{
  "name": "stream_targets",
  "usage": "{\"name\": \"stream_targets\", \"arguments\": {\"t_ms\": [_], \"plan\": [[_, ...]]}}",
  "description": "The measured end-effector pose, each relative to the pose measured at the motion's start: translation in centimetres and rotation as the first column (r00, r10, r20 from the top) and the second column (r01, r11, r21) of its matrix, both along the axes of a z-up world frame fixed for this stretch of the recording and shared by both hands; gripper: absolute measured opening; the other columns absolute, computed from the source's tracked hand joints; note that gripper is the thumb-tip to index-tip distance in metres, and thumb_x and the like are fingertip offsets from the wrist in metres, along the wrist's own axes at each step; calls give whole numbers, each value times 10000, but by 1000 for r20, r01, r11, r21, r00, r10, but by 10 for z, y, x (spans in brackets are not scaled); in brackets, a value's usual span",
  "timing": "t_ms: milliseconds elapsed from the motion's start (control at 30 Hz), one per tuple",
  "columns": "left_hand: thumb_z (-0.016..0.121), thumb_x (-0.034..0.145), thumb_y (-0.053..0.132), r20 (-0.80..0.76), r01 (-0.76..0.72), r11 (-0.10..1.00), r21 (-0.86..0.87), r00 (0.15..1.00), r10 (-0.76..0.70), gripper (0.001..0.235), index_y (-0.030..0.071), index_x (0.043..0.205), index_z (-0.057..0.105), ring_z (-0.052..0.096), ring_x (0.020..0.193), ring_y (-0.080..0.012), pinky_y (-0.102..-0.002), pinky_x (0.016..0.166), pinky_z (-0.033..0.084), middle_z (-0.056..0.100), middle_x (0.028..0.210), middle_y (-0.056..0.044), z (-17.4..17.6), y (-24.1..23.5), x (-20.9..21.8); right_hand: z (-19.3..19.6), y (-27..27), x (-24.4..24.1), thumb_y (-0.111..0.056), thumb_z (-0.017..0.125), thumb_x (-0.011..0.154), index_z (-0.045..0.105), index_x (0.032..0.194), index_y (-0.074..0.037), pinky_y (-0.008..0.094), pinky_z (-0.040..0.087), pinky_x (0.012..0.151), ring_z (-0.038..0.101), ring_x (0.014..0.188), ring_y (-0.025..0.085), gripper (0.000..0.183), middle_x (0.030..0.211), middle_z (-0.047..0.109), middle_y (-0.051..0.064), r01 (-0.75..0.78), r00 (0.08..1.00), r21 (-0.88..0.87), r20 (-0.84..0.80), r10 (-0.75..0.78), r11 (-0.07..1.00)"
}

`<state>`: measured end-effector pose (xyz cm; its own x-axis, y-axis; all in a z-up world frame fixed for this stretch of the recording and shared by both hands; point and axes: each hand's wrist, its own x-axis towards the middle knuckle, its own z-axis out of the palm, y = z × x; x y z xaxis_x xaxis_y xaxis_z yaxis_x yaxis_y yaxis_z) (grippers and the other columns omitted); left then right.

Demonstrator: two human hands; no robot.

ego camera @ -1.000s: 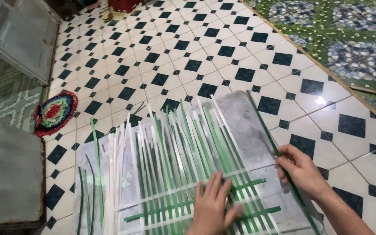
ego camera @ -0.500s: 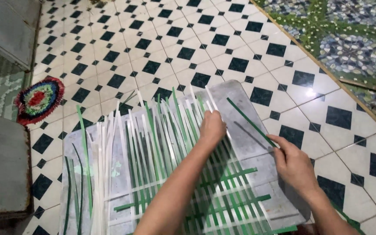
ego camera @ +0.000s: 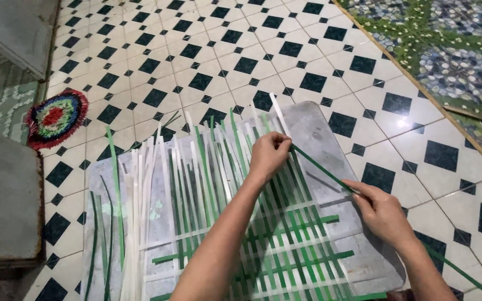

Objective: Weaving green and white plastic strips together on a flat board to create a mat or bag base.

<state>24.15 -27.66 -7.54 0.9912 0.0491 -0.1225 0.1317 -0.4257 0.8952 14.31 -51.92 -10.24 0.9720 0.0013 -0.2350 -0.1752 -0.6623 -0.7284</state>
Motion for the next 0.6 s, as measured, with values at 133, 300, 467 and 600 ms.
{"name": "stream_targets", "arguments": {"t_ms": [133,300,467,600], "plan": [[526,932,123,-90,28,999,-46,995,-32,224,75,1085,683,684,852,-179,-326,803,574,703,1083,-93,11,6,-4,5,-2,1,-147,523,908,674,1264,-263,333,500,932,642,1152,190,404,1294,680,-5,-13,1000,-51,22,14,999],[413,917,-38,-172,126,991,-40,976,-131,377,94,1148,681,650,1073,-236,-352,823,587,679,1200,-132,5,13,1,19,-9,5,-232,483,919,657,1250,-414,352,527,767,675,951,176,416,1066,716,-59,-108,990,-383,-127,63,917],[591,787,-110,-15,162,908,386,986,-169,414,85,1133,708,662,956,-260,-405,765,583,704,1063,-123,-28,11,24,30,-2,18,-281,436,979,600,1281,-445,371,533,696,657,950,211,381,1054,627,-50,-214,969,-534,-221,109,818],[537,938,113,-79,176,738,652,983,-165,169,28,904,679,624,734,-336,-468,605,530,610,971,-150,-43,13,33,24,3,21,-243,422,981,595,1287,-410,374,517,670,628,919,218,389,980,596,-7,-208,974,-566,-196,114,798]]}}
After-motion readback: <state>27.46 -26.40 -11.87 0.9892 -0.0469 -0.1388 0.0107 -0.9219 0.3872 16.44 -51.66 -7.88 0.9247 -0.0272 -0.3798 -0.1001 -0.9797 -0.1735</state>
